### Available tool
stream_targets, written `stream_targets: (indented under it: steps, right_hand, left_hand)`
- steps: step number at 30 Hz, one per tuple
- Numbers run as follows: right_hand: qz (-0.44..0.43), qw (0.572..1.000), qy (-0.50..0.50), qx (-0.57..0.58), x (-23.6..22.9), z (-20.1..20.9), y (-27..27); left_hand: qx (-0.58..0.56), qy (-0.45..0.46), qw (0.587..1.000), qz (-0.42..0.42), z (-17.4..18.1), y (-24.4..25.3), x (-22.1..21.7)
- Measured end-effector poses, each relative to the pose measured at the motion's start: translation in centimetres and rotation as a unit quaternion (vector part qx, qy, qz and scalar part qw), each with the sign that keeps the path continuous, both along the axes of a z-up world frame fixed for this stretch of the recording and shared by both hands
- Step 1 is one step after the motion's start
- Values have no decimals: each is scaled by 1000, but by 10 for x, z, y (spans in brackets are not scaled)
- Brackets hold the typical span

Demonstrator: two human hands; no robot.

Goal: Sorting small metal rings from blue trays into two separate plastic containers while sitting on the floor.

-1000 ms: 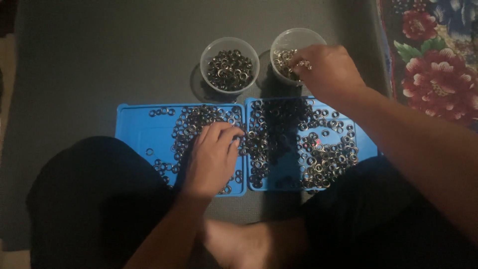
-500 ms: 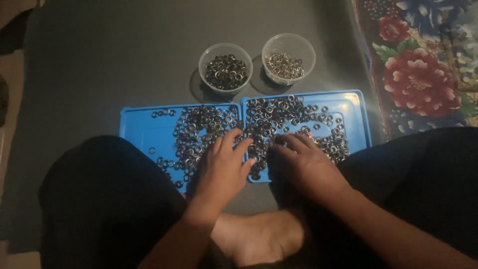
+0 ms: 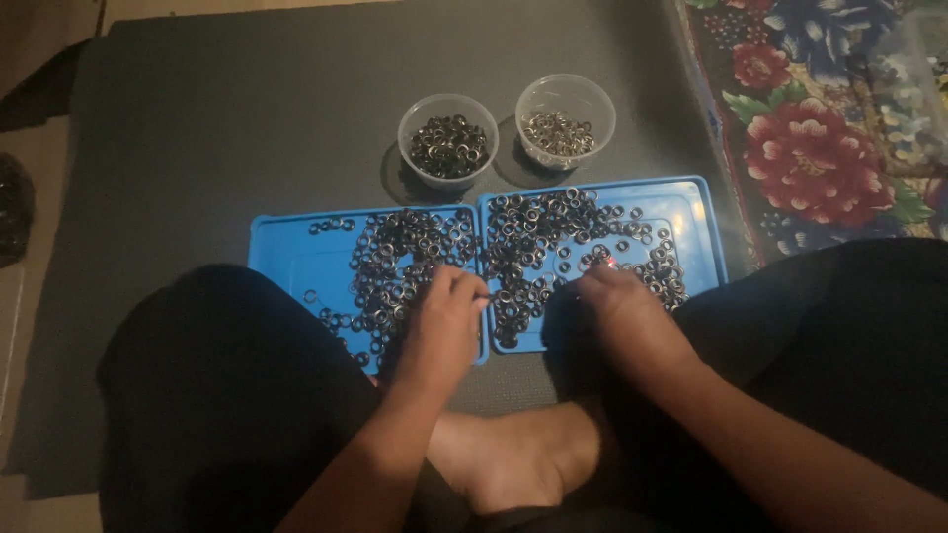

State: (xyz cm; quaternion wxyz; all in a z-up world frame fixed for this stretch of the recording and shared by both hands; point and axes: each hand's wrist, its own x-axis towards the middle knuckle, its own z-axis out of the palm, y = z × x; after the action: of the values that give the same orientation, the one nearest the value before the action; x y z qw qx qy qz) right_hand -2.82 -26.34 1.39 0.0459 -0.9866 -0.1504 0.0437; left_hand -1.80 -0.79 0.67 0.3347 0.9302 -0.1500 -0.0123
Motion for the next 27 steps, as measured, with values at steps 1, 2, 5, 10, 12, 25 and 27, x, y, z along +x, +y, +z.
stream_targets:
  steps: [1, 2, 5, 10, 12, 25, 27]
  right_hand:
    - [0, 1000, 0, 0, -1, 8, 5]
    - [-40, 999, 16, 7, -2, 16, 10]
    - [-68, 997, 21, 26, -5, 23, 13]
    - [-164, 985, 14, 60, -2, 43, 17]
    - [-297, 950, 1, 99, 4, 37, 11]
    - [-306, 941, 96, 110, 7, 32, 18]
    - [-290, 945, 76, 129, 3, 37, 18]
  left_hand:
    - [0, 0, 1000, 0, -2, 0, 2]
    - [21, 17, 999, 29, -3, 1, 4]
    - [53, 29, 995, 75, 11, 4, 4]
    - [113, 19, 985, 129, 47, 3, 1]
    - [80, -8, 975, 208, 58, 0, 1]
    - [85, 218, 937, 259, 10, 1, 11]
    - [59, 226, 956, 178, 10, -4, 8]
